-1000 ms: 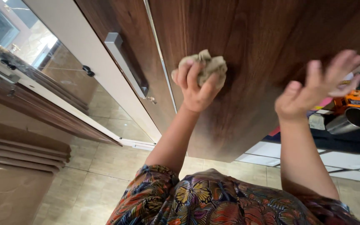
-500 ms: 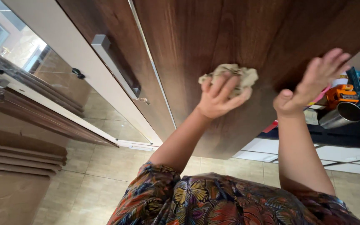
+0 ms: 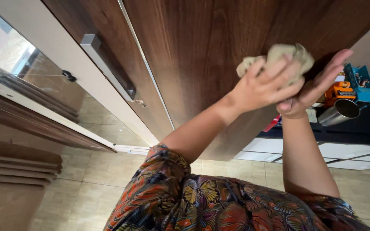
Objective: Wiping the surface and handles of a wooden wardrobe with a cloth.
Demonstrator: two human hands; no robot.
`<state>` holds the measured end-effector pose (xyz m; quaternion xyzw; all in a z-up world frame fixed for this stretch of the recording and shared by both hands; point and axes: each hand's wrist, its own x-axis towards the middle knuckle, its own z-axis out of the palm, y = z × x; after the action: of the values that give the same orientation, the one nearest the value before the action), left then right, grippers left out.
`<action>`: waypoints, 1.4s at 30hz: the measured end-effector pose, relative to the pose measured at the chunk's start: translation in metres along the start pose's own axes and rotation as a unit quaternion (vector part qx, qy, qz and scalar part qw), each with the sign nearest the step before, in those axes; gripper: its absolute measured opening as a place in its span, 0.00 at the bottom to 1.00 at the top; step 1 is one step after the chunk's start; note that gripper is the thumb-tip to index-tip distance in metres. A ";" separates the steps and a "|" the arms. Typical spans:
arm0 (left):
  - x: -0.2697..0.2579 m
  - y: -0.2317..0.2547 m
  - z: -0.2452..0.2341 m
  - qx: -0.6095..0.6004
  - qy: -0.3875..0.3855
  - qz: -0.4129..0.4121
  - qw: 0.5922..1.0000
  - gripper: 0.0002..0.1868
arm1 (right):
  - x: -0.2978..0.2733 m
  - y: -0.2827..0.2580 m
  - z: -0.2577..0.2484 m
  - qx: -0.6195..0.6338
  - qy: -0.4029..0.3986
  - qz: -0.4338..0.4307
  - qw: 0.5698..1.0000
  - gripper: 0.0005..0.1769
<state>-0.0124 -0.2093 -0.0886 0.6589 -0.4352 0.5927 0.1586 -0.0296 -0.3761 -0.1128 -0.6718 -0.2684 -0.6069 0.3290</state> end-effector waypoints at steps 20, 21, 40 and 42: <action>-0.023 0.013 -0.004 0.001 -0.024 0.043 0.999 0.13 | -0.003 -0.008 -0.004 0.061 0.010 0.041 0.997 0.67; -0.044 0.012 -0.006 -0.017 -0.052 0.059 0.997 0.12 | -0.003 -0.010 -0.003 0.064 -0.005 0.046 0.997 0.65; -0.089 -0.035 -0.059 0.021 -0.061 0.013 0.998 0.14 | -0.017 -0.043 0.048 -0.134 -0.060 0.041 0.988 0.50; -0.123 -0.040 -0.062 0.025 -0.082 0.028 0.996 0.14 | -0.018 -0.040 0.050 -0.139 -0.061 0.032 0.988 0.49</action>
<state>-0.0119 -0.0947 -0.1743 0.6966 -0.4506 0.5511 0.0892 -0.0301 -0.3116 -0.1287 -0.7550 -0.1791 -0.5856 0.2345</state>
